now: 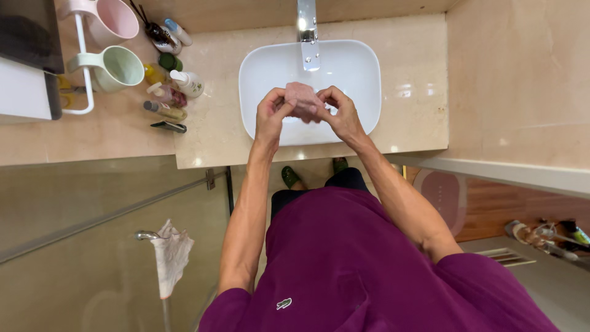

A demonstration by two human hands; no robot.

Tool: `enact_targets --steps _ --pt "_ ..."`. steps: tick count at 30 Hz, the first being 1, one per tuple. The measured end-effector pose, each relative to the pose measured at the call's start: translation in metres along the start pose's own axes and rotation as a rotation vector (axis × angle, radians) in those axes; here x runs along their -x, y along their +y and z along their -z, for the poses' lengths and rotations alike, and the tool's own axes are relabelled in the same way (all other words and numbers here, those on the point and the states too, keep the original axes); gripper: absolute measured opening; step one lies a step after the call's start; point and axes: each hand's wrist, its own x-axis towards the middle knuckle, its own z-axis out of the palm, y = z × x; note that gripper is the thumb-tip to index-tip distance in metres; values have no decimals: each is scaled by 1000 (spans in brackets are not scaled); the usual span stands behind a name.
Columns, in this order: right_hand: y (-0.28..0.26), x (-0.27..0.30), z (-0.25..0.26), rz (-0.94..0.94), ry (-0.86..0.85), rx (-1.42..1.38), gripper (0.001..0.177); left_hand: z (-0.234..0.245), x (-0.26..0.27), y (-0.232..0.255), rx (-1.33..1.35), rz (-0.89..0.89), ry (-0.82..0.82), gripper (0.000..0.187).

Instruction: The person kneels on the bathroom floor and wipes the sink basin and surrounding countertop with a cloth. They rinse the cloth under the faucet and continue wiping the sink and faucet area.

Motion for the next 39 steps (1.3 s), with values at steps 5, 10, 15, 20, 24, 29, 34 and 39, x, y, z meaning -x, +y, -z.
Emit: enact_targets --steps 5,10,15,20,24,29,34,39 --pt "-20 6 -22 -307 -46 -345 34 26 4 -20 250 37 -10 26" --pt "5 9 -33 -273 -74 -480 26 25 16 -9 115 72 -13 17" --pt "2 12 -24 -277 137 -608 18 17 29 16 133 31 106 59" --pt "-10 10 -9 -60 266 -3 24 30 11 -27 -333 -162 21 45" --pt "-6 -8 18 26 256 151 27 28 -11 -54 -413 -156 194 33" --pt "-8 -87 43 -31 342 62 38 11 -97 -53 -464 -277 356 33" --pt "-2 -86 32 336 380 646 53 -2 -106 -42 -614 -336 403 46" --pt "17 -78 -2 195 93 464 52 5 -36 -69 -642 -148 525 34"
